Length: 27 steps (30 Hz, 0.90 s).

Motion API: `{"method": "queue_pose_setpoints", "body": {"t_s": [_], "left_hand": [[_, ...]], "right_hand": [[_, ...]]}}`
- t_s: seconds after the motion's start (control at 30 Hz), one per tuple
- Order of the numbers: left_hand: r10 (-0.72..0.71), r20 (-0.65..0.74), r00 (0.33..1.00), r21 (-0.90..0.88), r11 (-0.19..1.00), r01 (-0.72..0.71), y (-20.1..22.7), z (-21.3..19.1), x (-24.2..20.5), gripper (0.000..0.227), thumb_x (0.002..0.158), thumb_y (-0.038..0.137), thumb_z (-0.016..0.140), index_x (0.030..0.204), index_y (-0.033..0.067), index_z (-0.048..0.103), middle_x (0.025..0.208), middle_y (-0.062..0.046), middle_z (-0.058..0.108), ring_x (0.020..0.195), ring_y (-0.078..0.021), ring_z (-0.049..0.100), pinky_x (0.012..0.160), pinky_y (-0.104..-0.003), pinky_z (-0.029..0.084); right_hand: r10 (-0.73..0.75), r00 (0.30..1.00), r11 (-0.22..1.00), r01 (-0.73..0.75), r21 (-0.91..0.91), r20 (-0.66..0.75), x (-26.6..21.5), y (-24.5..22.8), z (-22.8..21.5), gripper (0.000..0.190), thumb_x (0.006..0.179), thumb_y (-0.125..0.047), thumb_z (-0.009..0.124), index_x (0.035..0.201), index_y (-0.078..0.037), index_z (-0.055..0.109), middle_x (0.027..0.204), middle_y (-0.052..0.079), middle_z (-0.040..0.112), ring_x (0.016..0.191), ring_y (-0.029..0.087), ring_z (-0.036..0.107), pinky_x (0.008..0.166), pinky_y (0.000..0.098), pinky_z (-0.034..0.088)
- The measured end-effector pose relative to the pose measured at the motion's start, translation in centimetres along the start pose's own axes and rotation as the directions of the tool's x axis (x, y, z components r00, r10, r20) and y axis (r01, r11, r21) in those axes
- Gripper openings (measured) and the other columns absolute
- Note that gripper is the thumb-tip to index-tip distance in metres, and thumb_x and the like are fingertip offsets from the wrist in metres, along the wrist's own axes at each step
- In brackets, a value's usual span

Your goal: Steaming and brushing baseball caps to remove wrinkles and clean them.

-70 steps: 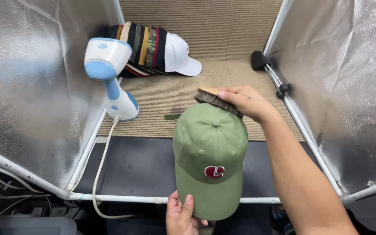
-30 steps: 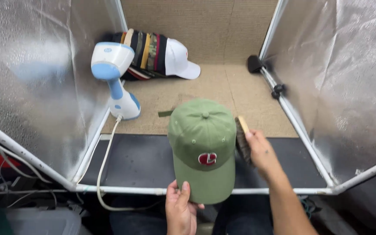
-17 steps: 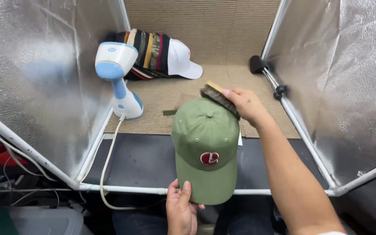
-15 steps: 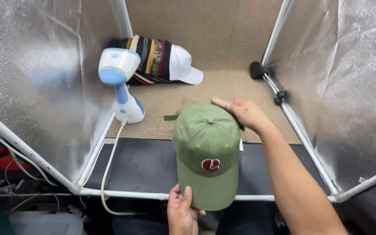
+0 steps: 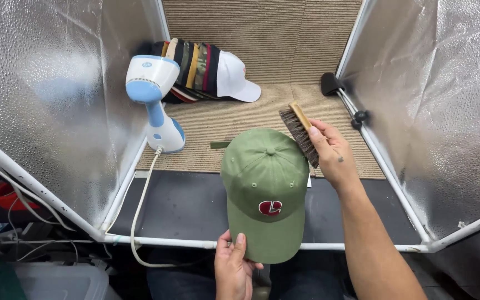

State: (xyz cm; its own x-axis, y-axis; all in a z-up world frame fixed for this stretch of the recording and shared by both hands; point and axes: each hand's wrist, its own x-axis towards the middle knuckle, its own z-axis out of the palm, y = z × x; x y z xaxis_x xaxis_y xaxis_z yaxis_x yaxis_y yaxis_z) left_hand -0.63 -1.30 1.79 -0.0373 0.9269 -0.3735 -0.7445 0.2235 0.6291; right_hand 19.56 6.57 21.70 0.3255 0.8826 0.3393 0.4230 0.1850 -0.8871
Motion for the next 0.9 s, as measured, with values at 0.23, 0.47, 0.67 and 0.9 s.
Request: {"method": "queue_pose_setpoints", "body": {"t_s": [0.23, 0.47, 0.67, 0.9], "left_hand": [[0.003, -0.004, 1.000, 0.025, 1.000, -0.003, 0.2, 0.2, 0.0, 0.055, 0.092, 0.019, 0.064, 0.141, 0.0048, 0.043, 0.110, -0.022, 0.069, 0.073, -0.0331, 0.065, 0.038, -0.041, 0.051], [0.028, 0.040, 0.999, 0.070, 0.997, -0.031, 0.7, 0.6, -0.7, 0.045, 0.097, 0.017, 0.059, 0.139, 0.0057, 0.047, 0.105, -0.020, 0.070, 0.078, -0.0303, 0.065, 0.040, -0.039, 0.051], [0.051, -0.015, 0.999, 0.053, 0.997, -0.051, -0.1, -0.1, 1.0, 0.060, 0.091, 0.018, 0.063, 0.146, 0.0078, 0.043, 0.107, -0.023, 0.071, 0.074, -0.0340, 0.066, 0.033, -0.041, 0.049], [0.057, 0.016, 0.998, 0.075, 0.995, -0.058, 0.6, 0.1, 0.3, 0.054, 0.094, 0.020, 0.060, 0.144, 0.0086, 0.044, 0.108, -0.021, 0.072, 0.074, -0.0318, 0.067, 0.036, -0.041, 0.051]], "right_hand": [[0.292, 0.953, 0.940, -0.271, -0.205, 0.081, 0.5, 2.1, -0.7, 0.044, 0.098, -0.042, 0.047, 0.119, -0.014, 0.074, 0.098, 0.003, 0.072, 0.086, 0.017, 0.061, 0.071, 0.0334, 0.046], [0.124, 0.992, 0.989, -0.126, 0.079, 0.019, 0.3, 4.0, -0.1, 0.038, 0.101, -0.039, 0.048, 0.118, -0.011, 0.068, 0.092, 0.002, 0.062, 0.078, 0.014, 0.054, 0.064, 0.0297, 0.042], [0.384, 0.915, 0.916, -0.362, -0.171, 0.124, -0.6, 8.4, 0.2, 0.037, 0.101, -0.044, 0.043, 0.090, -0.011, 0.057, 0.076, 0.008, 0.058, 0.064, 0.020, 0.047, 0.056, 0.0351, 0.032], [0.446, 0.886, 0.855, -0.463, 0.232, 0.126, -3.2, 7.3, 0.6, 0.033, 0.106, -0.038, 0.040, 0.110, -0.008, 0.054, 0.072, 0.010, 0.046, 0.046, 0.022, 0.040, 0.035, 0.0360, 0.028]]}}
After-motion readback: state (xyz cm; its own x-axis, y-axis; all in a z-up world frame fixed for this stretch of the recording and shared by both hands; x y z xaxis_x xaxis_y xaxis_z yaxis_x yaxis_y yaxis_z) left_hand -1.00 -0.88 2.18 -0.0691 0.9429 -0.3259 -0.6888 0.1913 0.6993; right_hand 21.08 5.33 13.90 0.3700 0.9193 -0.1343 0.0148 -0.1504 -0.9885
